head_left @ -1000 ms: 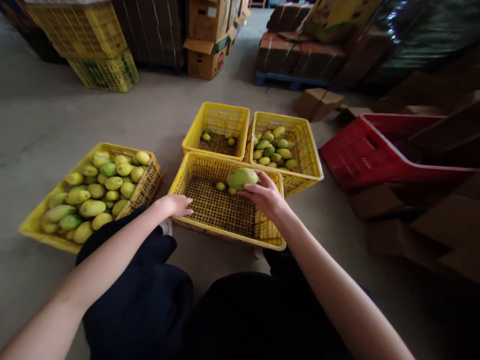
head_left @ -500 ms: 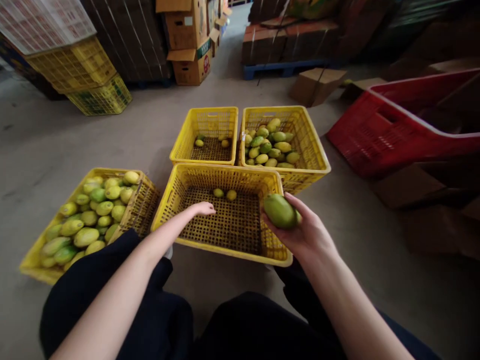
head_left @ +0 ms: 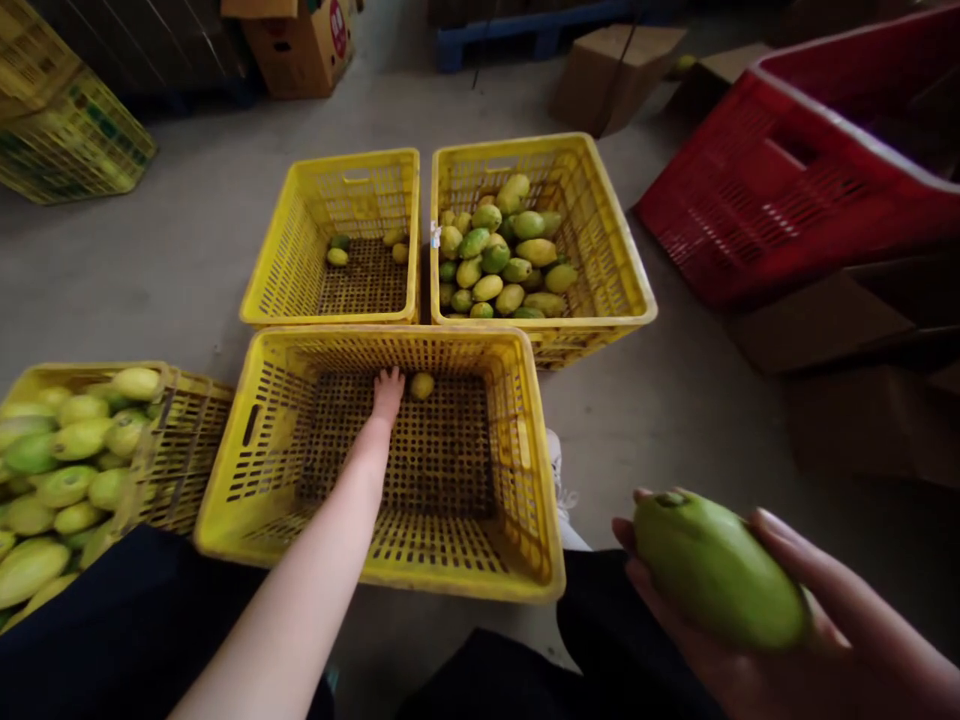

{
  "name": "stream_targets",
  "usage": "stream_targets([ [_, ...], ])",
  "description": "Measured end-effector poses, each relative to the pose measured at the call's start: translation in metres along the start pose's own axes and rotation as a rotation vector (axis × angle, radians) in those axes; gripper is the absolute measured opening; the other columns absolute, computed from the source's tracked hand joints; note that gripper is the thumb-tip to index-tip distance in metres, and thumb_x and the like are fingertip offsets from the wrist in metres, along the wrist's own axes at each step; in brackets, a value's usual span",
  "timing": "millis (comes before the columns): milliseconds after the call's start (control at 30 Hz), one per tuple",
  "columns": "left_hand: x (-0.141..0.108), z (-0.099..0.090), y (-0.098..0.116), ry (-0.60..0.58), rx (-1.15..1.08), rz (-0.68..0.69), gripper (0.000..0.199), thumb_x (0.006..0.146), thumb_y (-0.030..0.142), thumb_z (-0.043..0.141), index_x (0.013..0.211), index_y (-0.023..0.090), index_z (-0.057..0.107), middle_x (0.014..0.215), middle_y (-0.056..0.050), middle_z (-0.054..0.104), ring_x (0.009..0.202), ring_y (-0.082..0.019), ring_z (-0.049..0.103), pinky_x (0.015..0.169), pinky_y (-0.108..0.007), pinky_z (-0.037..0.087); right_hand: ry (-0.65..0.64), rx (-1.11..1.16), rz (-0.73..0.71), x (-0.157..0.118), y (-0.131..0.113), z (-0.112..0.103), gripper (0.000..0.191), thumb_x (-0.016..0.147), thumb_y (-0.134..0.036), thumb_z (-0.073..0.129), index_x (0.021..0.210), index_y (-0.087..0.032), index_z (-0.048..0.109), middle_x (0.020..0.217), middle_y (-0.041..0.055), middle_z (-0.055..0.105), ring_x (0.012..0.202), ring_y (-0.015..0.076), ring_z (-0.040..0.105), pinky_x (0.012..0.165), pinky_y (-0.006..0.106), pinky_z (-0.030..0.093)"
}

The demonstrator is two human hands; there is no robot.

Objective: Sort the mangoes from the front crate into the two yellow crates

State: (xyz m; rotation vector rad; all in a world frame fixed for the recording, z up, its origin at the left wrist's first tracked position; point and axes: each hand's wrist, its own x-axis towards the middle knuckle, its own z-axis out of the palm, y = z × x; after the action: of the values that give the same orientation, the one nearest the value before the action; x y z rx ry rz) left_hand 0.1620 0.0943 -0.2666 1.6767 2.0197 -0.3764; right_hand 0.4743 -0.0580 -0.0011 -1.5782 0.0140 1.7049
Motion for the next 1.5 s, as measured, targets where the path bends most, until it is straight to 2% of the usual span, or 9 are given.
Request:
stream_targets([
  [133, -0.009, -0.001, -0.012, -0.044, -0.123, -0.016, 0.048, 0.091, 0.013, 0.053, 0.138, 0.017, 0.056, 0.163, -0.017, 0.025, 0.148, -0.039, 0.023, 0.118, -0.051, 0.028, -0.21, -0.05, 0.007, -0.001, -0.003, 0.012, 0.026, 0.081, -0.05, 0.064, 0.098, -0.033, 0.073, 0.105, 0.011, 0.076, 0.096, 0.0343, 0.075, 0.078, 0.051, 0.068],
  [333, -0.065, -0.03, -0.028, -0.202, -0.512, -0.036, 0.046, 0.08, 0.026, 0.073, 0.123, 0.011, 0.062, 0.132, -0.019, 0.063, 0.123, -0.032, 0.059, 0.099, -0.035, 0.048, -0.306, 0.065, -0.2, -0.007, 0.012, 0.045, 0.018, 0.077, -0.024, 0.073, 0.095, -0.023, 0.072, 0.115, 0.0092, 0.074, 0.111, 0.0298, 0.07, 0.088, 0.042, 0.066],
  [500, -0.147, -0.104, -0.052, -0.216, -0.915, 0.084, 0.042, 0.091, 0.033, 0.05, 0.13, 0.018, 0.053, 0.121, -0.012, 0.07, 0.1, -0.02, 0.069, 0.083, -0.03, 0.055, -0.325, 0.195, -0.233, -0.03, 0.03, 0.08, 0.019, 0.068, -0.014, 0.076, 0.085, -0.02, 0.071, 0.1, 0.0051, 0.076, 0.094, 0.0225, 0.072, 0.074, 0.032, 0.066],
  [633, -0.224, -0.17, -0.071, -0.327, -1.551, 0.317, 0.043, 0.086, 0.038, 0.051, 0.118, 0.011, 0.061, 0.104, -0.017, 0.073, 0.074, -0.021, 0.07, 0.066, -0.03, 0.054, -0.418, 0.192, -0.153, -0.048, 0.041, 0.1, 0.013, 0.074, -0.024, 0.075, 0.085, -0.021, 0.071, 0.082, 0.0041, 0.076, 0.066, 0.018, 0.069, 0.052, 0.026, 0.059],
  [733, -0.274, -0.193, -0.073, -0.273, -1.779, 0.361, 0.038, 0.089, 0.038, 0.05, 0.108, 0.01, 0.065, 0.087, -0.014, 0.073, 0.052, -0.016, 0.062, 0.048, -0.026, 0.046, -0.58, 0.165, -0.121, -0.056, 0.049, 0.116, 0.015, 0.08, -0.034, 0.072, 0.087, -0.021, 0.071, 0.078, 0.0055, 0.076, 0.061, 0.0186, 0.068, 0.045, 0.025, 0.054],
  [833, -0.305, -0.193, -0.064, -0.175, -2.003, 0.338, 0.034, 0.091, 0.038, 0.048, 0.098, 0.01, 0.067, 0.072, -0.011, 0.07, 0.046, -0.015, 0.057, 0.043, -0.025, 0.043, -0.723, 0.117, -0.187, -0.06, 0.056, 0.134, 0.014, 0.077, -0.03, 0.074, 0.084, -0.019, 0.071, 0.074, 0.0058, 0.076, 0.06, 0.0192, 0.069, 0.047, 0.026, 0.055],
  [1067, -0.316, -0.177, -0.031, -0.005, -2.606, 0.323, 0.03, 0.089, 0.036, 0.051, 0.086, 0.012, 0.069, 0.081, -0.011, 0.073, 0.084, -0.022, 0.071, 0.08, -0.035, 0.057, -0.825, 0.047, -0.322, -0.05, 0.08, 0.176, 0.019, 0.071, -0.035, 0.072, 0.078, -0.017, 0.069, 0.067, 0.0051, 0.073, 0.067, 0.0247, 0.072, 0.055, 0.033, 0.059],
  [1333, -0.3, -0.175, 0.0, 0.359, -2.451, 0.531, 0.028, 0.083, 0.037, 0.06, 0.093, 0.016, 0.076, 0.101, -0.007, 0.076, 0.11, -0.024, 0.067, 0.1, -0.033, 0.048, -0.637, 0.366, -0.369, -0.036, 0.104, 0.214, 0.019, 0.074, -0.039, 0.068, 0.083, -0.023, 0.071, 0.08, -0.0007, 0.078, 0.089, 0.0239, 0.074, 0.08, 0.034, 0.062],
  [1500, -0.289, -0.167, 0.013, 0.324, -2.37, 0.565, 0.032, 0.082, 0.048, 0.068, 0.095, 0.021, 0.077, 0.099, -0.003, 0.076, 0.112, -0.024, 0.066, 0.101, -0.032, 0.047, -0.596, 0.435, -0.376, -0.032, 0.094, 0.201, 0.019, 0.077, -0.038, 0.07, 0.087, -0.022, 0.073, 0.083, -0.0006, 0.078, 0.08, 0.0193, 0.073, 0.081, 0.031, 0.061],
])
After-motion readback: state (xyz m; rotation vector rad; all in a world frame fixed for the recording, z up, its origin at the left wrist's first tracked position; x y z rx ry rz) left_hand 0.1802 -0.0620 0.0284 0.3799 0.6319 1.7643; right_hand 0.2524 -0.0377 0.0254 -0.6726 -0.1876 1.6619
